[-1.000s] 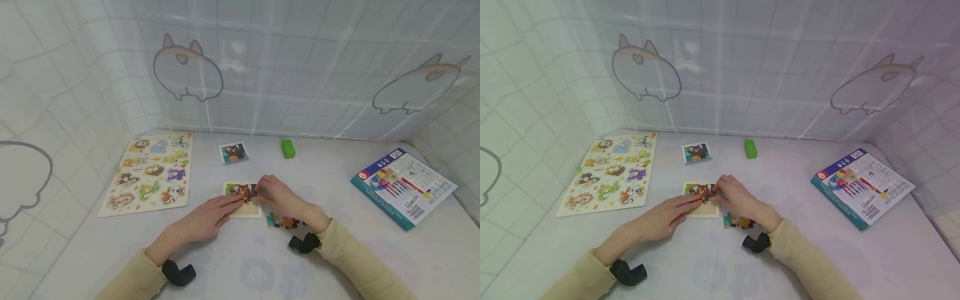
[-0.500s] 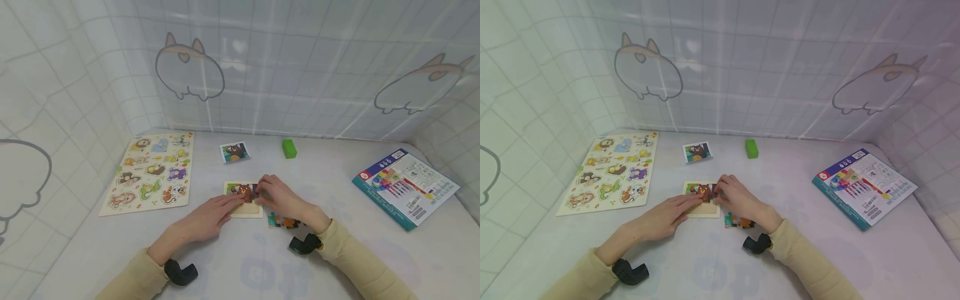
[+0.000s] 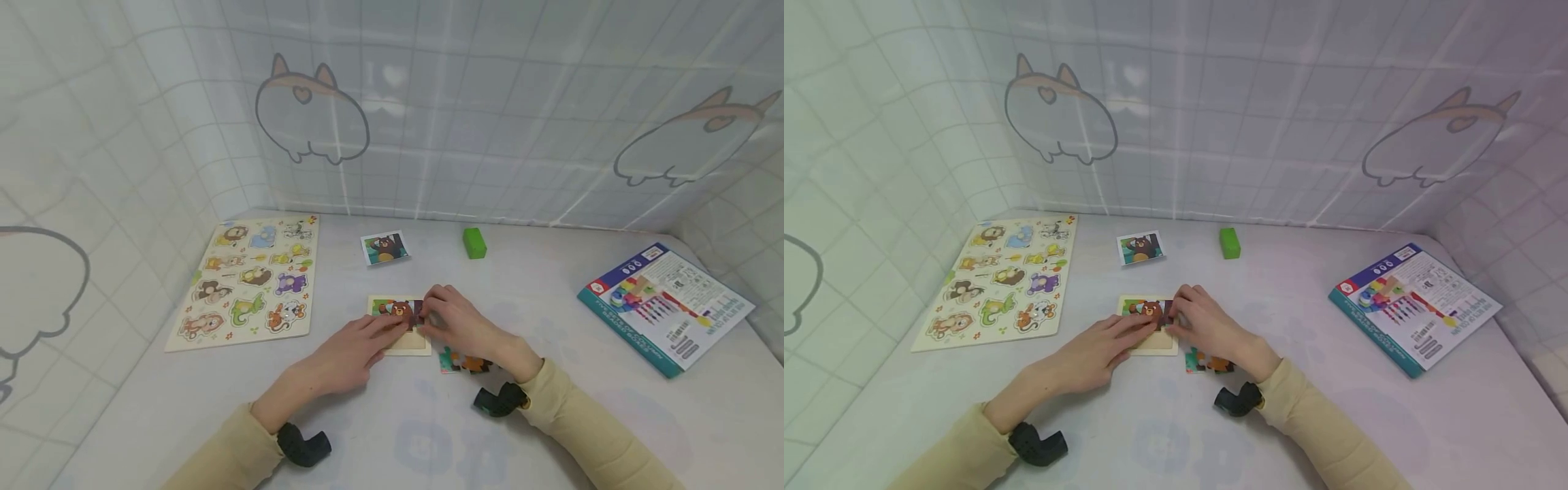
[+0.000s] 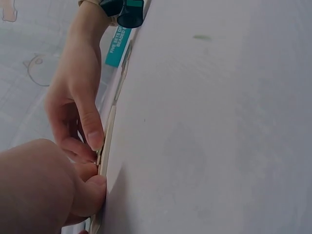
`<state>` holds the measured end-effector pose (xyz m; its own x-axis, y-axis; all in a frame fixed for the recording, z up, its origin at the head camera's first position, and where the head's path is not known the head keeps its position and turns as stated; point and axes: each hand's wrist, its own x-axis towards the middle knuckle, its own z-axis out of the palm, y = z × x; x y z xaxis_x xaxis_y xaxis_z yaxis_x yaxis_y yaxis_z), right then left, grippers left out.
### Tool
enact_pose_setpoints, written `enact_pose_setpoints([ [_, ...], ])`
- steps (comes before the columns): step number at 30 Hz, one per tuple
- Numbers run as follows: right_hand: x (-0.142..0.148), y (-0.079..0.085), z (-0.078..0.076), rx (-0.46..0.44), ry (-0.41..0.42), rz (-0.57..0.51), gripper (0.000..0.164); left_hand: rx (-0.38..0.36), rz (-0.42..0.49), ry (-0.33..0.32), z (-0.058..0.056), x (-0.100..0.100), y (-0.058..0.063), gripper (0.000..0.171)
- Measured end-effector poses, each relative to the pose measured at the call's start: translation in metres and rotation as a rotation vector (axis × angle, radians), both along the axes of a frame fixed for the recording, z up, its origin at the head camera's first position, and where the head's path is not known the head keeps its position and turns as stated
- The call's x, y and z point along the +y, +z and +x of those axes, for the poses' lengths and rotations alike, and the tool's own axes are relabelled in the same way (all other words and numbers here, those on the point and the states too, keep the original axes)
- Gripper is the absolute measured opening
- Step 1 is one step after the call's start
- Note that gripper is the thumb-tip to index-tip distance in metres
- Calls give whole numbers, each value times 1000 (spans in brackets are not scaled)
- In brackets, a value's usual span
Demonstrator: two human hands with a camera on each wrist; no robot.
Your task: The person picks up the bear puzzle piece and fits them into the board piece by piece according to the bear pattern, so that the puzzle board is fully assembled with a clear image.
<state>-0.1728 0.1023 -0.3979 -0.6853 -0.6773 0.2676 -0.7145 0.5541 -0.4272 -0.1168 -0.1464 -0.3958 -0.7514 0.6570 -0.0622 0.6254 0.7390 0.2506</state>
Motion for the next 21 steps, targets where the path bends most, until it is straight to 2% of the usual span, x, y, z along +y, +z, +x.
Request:
enact_pose_setpoints([
  [14, 0, -2, 0, -16, -17, 14, 19, 42, -23, -18, 1, 0, -1, 57],
  [21, 1, -4, -1, -24, -14, 5, 14, 48, -34, -19, 1, 0, -2, 59],
])
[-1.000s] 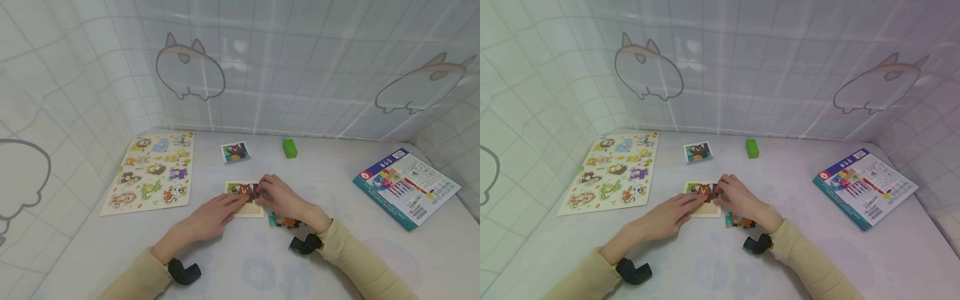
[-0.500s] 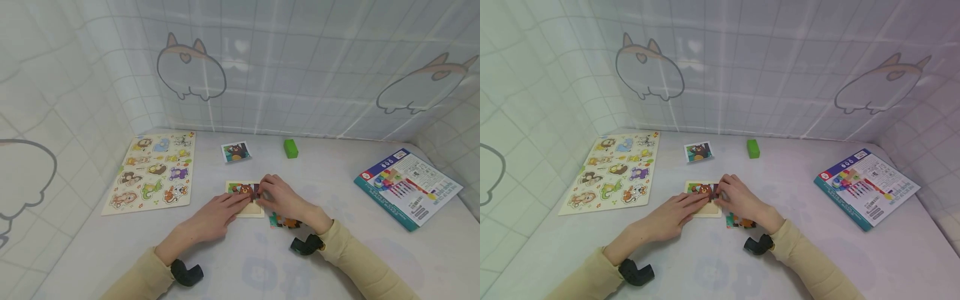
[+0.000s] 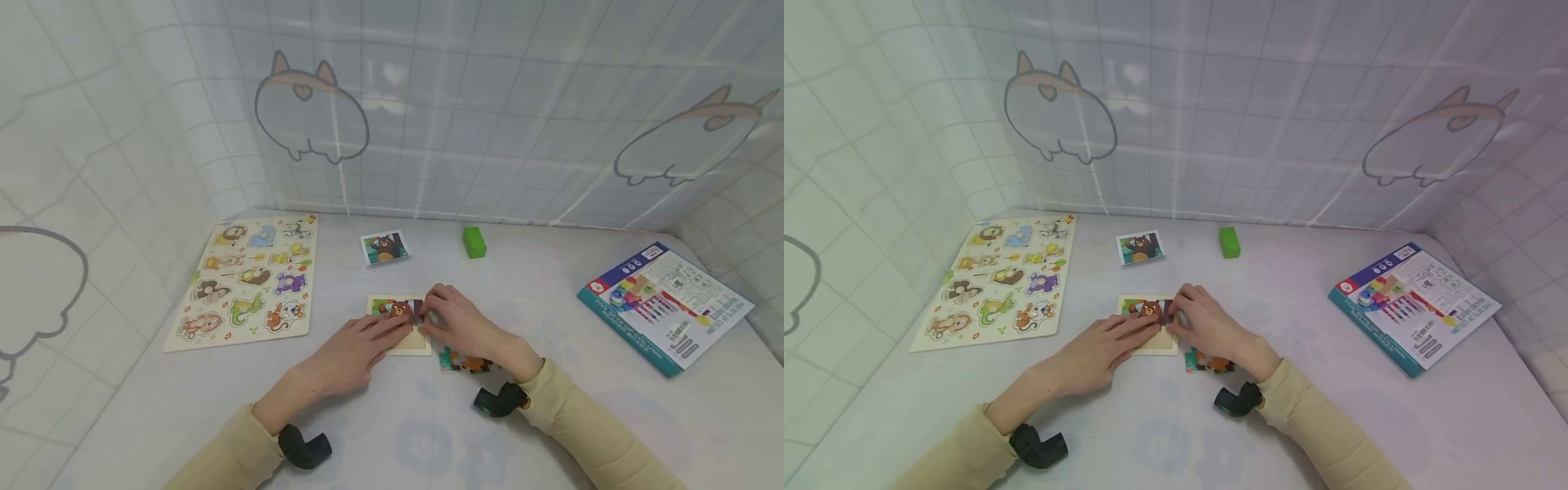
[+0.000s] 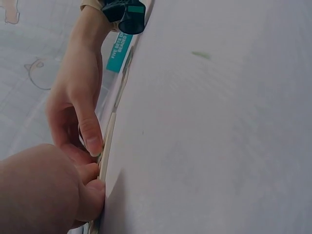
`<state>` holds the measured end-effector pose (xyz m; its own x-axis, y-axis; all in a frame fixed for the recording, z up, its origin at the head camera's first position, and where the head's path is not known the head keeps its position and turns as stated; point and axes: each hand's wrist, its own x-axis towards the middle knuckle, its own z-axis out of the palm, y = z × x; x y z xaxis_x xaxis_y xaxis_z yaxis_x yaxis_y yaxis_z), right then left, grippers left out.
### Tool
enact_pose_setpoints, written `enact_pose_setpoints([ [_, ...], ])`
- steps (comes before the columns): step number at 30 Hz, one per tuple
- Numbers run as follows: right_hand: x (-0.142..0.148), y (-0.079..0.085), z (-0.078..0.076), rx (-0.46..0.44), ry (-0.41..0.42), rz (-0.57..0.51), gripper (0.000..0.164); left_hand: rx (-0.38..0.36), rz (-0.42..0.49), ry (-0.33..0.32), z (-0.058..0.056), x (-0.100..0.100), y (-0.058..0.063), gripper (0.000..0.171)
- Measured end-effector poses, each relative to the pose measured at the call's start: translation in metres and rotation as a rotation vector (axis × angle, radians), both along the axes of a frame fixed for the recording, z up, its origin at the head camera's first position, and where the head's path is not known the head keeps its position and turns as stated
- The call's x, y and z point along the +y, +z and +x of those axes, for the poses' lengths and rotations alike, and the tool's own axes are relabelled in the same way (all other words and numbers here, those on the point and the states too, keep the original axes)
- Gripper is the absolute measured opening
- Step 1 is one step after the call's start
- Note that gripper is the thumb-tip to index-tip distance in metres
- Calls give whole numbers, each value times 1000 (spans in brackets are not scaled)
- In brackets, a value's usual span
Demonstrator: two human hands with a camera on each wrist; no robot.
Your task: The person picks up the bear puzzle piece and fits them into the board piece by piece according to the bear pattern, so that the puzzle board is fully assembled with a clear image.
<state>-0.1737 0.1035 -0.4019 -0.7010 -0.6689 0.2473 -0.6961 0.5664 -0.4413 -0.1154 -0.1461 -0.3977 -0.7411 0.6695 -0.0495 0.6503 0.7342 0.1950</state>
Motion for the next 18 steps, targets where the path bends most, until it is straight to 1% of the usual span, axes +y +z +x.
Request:
enact_pose_setpoints([
  [4, 0, -1, 0, 0, 1, -4, 13, 0, -6, -9, 1, 1, 0, 59],
  [11, 0, 1, -1, 26, 9, -7, 10, 6, 0, -20, 1, 3, 1, 58],
  [18, 0, 3, 0, 37, 19, -7, 12, -26, 3, -5, 1, 4, 3, 59],
])
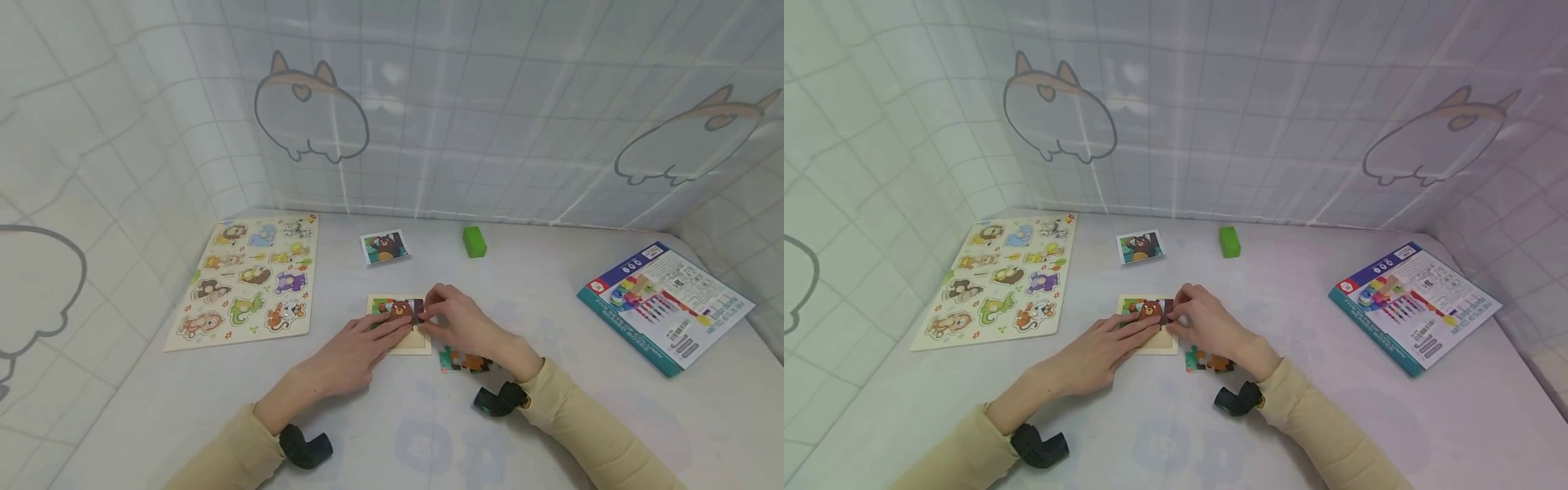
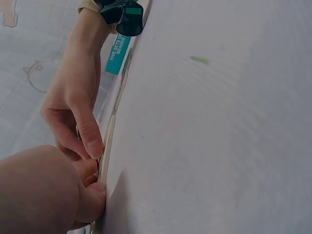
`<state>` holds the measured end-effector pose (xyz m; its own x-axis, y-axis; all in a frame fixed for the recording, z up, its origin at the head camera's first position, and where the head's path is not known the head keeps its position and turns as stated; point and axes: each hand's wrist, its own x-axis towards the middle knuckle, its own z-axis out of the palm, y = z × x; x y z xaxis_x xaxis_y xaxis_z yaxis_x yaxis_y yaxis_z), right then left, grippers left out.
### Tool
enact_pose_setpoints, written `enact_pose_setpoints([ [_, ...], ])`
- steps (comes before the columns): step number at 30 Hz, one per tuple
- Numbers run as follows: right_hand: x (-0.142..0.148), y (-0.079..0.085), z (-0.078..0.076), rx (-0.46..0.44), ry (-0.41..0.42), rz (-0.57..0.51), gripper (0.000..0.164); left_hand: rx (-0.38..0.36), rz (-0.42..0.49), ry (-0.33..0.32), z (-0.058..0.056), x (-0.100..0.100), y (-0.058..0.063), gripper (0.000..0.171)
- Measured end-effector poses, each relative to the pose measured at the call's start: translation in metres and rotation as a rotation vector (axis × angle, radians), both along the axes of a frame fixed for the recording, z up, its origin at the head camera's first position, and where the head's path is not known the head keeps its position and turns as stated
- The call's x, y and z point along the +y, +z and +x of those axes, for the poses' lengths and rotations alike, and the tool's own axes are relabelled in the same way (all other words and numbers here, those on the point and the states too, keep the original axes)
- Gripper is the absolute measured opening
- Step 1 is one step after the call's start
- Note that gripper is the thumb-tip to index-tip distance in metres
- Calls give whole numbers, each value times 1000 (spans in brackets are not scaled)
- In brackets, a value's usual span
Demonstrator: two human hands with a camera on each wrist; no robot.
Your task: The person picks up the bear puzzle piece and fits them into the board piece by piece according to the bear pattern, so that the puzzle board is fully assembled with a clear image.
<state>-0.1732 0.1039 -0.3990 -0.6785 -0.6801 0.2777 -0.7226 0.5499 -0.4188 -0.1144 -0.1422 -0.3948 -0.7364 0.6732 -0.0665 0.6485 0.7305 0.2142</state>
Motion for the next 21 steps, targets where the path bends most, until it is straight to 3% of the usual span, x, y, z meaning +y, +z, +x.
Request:
enact_pose_setpoints([
  [9, -1, 2, 2, 29, 9, -5, 13, 10, -14, -11, 0, -1, -1, 60],
  [21, -2, 2, 4, -14, -2, 6, 19, 14, -9, -16, -1, -2, -1, 67],
])
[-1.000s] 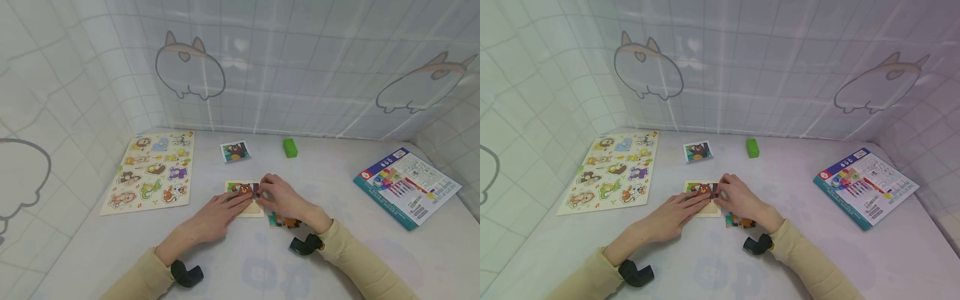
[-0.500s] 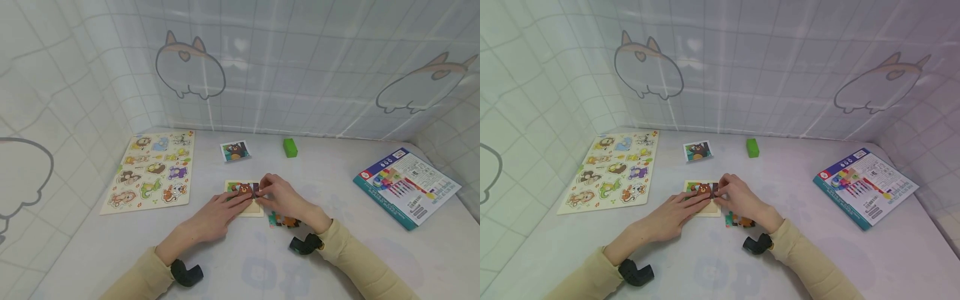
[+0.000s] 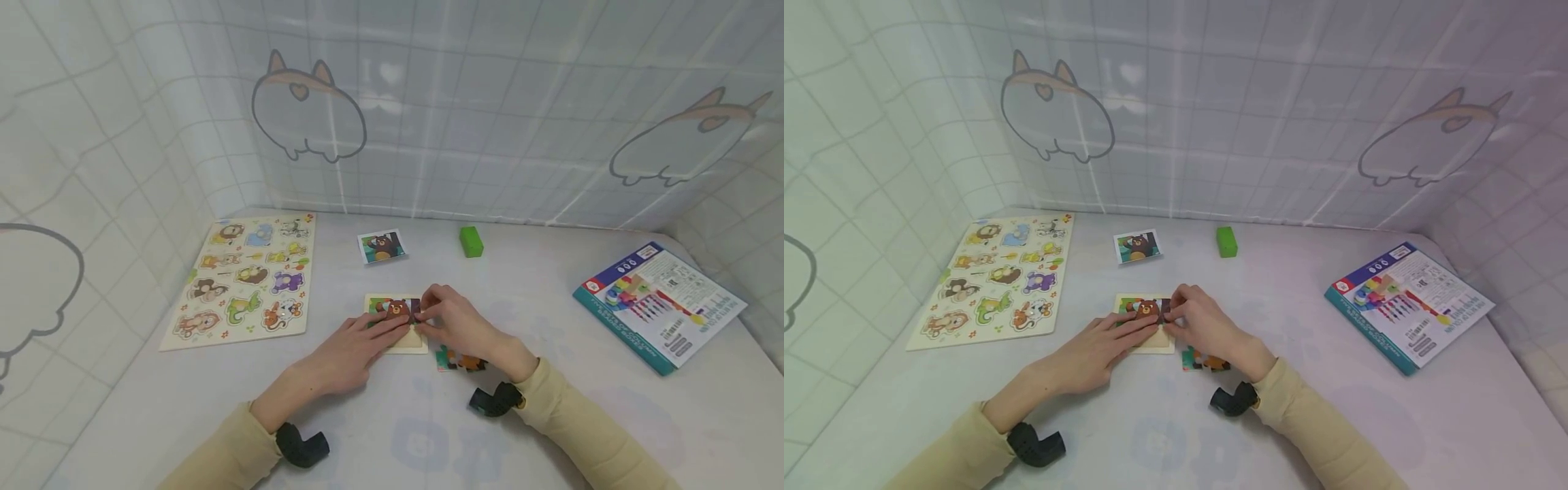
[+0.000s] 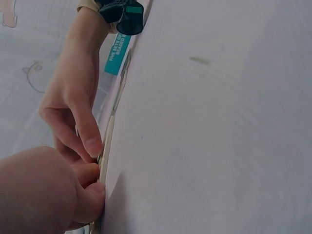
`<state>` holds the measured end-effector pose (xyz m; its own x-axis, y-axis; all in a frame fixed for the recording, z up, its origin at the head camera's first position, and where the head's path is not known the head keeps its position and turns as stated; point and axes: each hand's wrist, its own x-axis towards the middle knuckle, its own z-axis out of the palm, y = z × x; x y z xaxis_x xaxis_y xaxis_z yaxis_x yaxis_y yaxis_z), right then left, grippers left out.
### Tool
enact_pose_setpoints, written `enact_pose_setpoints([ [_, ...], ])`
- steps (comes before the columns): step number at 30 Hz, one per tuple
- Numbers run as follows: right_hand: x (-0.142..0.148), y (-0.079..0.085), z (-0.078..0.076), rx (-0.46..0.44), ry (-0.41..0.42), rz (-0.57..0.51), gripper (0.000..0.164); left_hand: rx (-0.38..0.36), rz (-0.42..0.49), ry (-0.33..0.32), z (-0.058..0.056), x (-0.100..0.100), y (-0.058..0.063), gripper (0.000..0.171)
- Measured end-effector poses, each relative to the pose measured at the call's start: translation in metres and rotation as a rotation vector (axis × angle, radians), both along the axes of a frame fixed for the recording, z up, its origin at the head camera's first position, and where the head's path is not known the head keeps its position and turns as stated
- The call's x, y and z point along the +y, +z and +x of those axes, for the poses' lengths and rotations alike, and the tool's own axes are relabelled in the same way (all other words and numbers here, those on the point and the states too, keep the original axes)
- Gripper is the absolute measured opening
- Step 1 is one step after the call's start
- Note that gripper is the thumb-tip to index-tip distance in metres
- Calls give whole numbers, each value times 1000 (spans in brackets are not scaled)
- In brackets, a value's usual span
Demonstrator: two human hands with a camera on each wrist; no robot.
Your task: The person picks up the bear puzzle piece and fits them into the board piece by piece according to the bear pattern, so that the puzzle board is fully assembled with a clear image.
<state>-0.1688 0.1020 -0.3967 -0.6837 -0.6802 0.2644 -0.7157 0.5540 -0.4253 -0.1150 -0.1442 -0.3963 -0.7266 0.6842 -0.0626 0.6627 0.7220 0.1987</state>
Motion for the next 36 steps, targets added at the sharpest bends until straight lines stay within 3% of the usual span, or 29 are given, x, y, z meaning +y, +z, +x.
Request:
enact_pose_setpoints([
  [7, 17, 3, 2, -68, 1, -15, 31, -17, -7, 4, -1, 0, 1, 74],
  [14, 42, 11, 9, -130, 3, -17, 26, -7, 5, 5, -2, 0, 1, 77],
  [24, 59, 7, 19, -213, 97, -16, 25, -39, 47, 38, -2, 2, 0, 61],
  [29, 58, 2, 19, -208, 105, 18, 29, -32, 70, 54, -3, 1, -2, 57],
  [36, 59, -2, 19, -182, 126, -6, 22, -24, 75, 41, -3, 1, -3, 56],
])
